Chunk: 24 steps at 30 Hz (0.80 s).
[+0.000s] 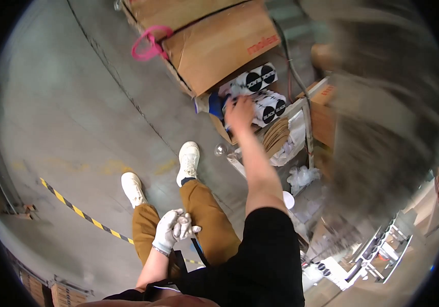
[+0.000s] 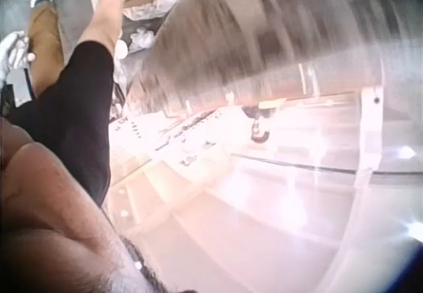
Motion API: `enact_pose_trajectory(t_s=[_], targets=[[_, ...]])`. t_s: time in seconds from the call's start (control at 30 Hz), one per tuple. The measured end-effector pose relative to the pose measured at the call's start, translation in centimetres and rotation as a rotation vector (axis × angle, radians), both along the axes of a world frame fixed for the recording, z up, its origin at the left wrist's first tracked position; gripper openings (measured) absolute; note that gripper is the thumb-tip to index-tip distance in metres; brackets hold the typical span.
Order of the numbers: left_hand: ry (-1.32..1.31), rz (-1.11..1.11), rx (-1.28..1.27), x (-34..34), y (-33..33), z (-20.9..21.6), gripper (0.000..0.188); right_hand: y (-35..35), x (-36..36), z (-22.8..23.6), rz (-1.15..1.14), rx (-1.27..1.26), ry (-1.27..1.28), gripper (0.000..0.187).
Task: Apply labels to a cardboard box and seal it using a handheld tape dispenser on a conveyor line.
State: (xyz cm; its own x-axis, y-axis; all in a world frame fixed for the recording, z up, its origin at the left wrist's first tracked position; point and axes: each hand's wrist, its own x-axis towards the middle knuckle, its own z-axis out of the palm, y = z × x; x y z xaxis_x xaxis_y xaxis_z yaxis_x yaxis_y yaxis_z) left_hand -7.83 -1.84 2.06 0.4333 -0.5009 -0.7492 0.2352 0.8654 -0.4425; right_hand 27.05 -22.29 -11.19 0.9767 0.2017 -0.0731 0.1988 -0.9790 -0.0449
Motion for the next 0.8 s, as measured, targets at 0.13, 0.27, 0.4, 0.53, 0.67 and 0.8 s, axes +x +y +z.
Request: enact_pose_trajectory(t_s=[0.13, 0.27, 0.4, 0.53, 0.67, 0.8], targets=[[0.013, -0.149, 0.224, 1.3, 5.2, 7.3, 0.022, 3.2, -19.7, 10.0, -0.24, 0.468, 0.684, 0.029], [-0.247, -0.202, 0.314, 5.2, 6.0, 16.9, 0.027, 7.8, -34.0, 22.8, -0.948, 1.106, 1.429, 0.045], [-0.539, -0.394, 0.346, 7.2, 4.8, 25.1, 0.031, 8.7, -34.2, 35.7, -1.024, 1.771, 1.783, 0.032], [-0.779, -0.568, 0.389, 11.0, 2.2, 35.7, 0.031, 5.8, -31.9, 42.8, -0.838, 1.586, 1.052, 0.022], [-1.163, -0.78, 0.874, 17.9, -3.1, 44.0, 0.025, -2.6, -30.1, 49.2, -0.769, 1.438, 0.566, 0.025], [-1.528, -0.83, 1.461, 32.3, -10.5, 49.1, 0.027, -10.4, -28.5, 52.3, -0.794, 1.53, 0.284, 0.025]])
